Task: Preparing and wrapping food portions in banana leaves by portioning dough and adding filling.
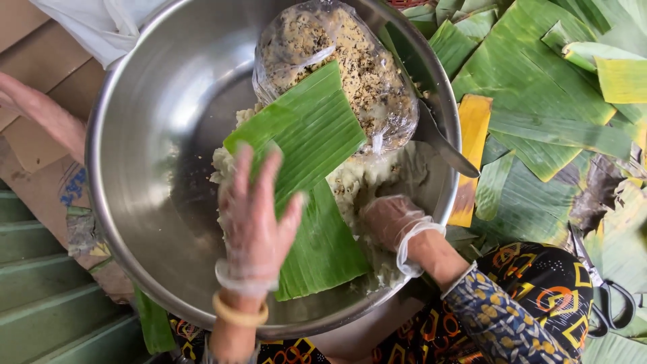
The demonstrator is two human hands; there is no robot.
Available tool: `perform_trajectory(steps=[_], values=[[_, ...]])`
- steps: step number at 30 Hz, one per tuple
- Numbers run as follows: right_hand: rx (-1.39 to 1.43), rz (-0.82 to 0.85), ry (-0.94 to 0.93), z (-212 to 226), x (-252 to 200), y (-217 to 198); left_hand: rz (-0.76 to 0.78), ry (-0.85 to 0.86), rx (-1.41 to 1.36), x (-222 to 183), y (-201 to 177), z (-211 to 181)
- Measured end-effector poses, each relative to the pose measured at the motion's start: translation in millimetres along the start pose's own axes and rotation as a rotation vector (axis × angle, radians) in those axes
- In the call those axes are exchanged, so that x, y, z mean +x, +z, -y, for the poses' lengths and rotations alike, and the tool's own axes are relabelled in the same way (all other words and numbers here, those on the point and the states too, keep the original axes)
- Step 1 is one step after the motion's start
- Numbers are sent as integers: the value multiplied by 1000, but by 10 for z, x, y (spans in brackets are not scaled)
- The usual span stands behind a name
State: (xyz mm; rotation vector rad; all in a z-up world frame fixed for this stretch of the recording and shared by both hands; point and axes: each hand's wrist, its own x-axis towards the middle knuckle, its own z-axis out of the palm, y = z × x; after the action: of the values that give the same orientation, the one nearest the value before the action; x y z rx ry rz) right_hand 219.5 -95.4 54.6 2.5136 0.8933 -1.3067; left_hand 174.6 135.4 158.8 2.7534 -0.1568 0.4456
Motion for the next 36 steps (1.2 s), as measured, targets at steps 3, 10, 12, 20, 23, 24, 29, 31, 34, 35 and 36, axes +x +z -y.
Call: perform_trajectory(steps=[3, 10, 12, 20, 23, 24, 29, 31, 34, 35, 36], values=[[-134, -183, -31, 91, -48, 43, -69, -218, -157, 501, 108, 157], [1009, -602, -139, 165, -173, -253, -508, -508, -430, 548, 284, 779], [1077, -482, -124, 280, -271, -402, -714, -668, -610, 397, 264, 937], [1338, -447, -261, 402, -498, -807, -1039, -805, -955, 247, 12, 778], [1251, -631, -407, 296, -442, -1146, -1063, -759, -1013, 139, 141, 957], [1246, -630, -408, 328, -389, -1314, -1067, -760, -1014, 112, 138, 966], [1043, -999, -670, 483, -287, -1794, -1014, -882, -1057, 324, -98, 572], [892, -906, -600, 353, -20, -1417, -998, -888, -1054, 260, -11, 738], [552, -661, -424, 280, 207, -835, -938, -789, -1038, 153, 56, 745], [356, -520, -319, 267, 231, -662, -899, -670, -1036, 160, 51, 697], [356, -523, -320, 300, 198, -566, -899, -667, -1035, 158, 115, 657]])
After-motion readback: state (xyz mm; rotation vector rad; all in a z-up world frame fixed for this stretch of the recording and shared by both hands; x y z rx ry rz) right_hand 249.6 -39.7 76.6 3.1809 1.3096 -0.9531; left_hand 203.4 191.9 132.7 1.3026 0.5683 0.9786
